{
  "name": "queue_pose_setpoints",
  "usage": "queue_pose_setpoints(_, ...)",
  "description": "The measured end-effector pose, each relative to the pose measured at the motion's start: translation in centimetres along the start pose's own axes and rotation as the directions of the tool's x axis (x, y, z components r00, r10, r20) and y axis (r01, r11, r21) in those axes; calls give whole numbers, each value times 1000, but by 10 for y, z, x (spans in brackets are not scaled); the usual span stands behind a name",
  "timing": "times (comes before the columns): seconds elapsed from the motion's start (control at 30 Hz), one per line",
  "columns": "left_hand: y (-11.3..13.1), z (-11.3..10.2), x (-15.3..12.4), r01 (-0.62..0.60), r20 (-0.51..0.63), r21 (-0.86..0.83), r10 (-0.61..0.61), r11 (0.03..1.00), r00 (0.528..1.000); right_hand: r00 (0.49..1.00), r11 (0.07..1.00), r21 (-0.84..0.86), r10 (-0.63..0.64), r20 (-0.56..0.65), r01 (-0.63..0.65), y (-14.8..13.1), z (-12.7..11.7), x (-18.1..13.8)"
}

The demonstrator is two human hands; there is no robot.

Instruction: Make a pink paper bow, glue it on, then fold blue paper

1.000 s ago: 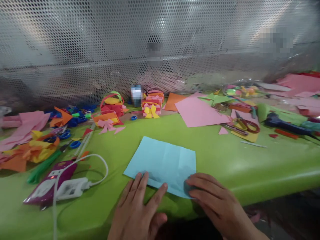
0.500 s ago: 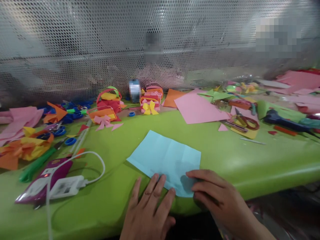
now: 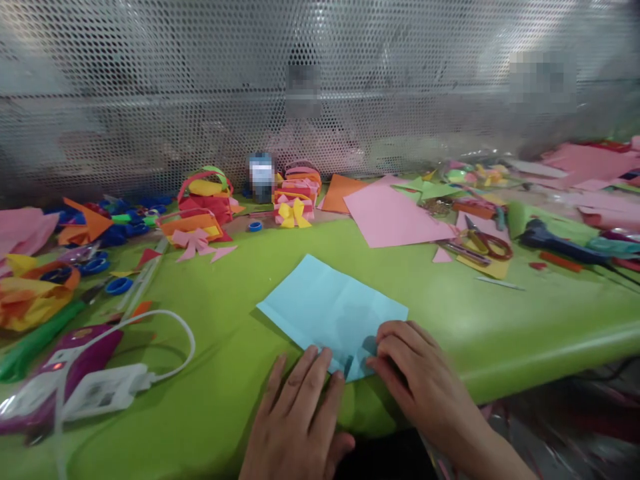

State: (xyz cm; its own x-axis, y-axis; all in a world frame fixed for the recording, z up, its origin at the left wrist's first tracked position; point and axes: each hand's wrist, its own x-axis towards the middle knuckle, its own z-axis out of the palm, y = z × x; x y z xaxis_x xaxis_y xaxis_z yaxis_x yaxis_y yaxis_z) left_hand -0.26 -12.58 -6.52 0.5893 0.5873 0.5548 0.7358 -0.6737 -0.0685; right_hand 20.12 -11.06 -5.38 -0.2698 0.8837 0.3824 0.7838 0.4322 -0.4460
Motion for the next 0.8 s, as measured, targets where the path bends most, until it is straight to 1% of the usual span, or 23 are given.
queue_pose_setpoints(0.1,-2,-1,1,-21,17,-20,21,1000,1000,999,1000,4,23,34,-23,-3,0,2)
queue_pose_setpoints(0.23,-1,4,0,8,-57,-12,-9,1000,998,998,998,25,51,47,-52,-5,0,3)
queue_pose_setpoints(0.33,0,9,-2,2,-75,-10,-3,1000,997,996,997,33,62,70,-64,-5,0,5)
queue_pose_setpoints(0.43,-1,10,-3,17,-94,-47,-21,999,995,993,997,11,72,94,-74,-5,0,6)
queue_pose_setpoints(0.8,-2,12,-2,6,-121,-58,-13,998,993,989,994,-21,109,102,-108,-7,1,8)
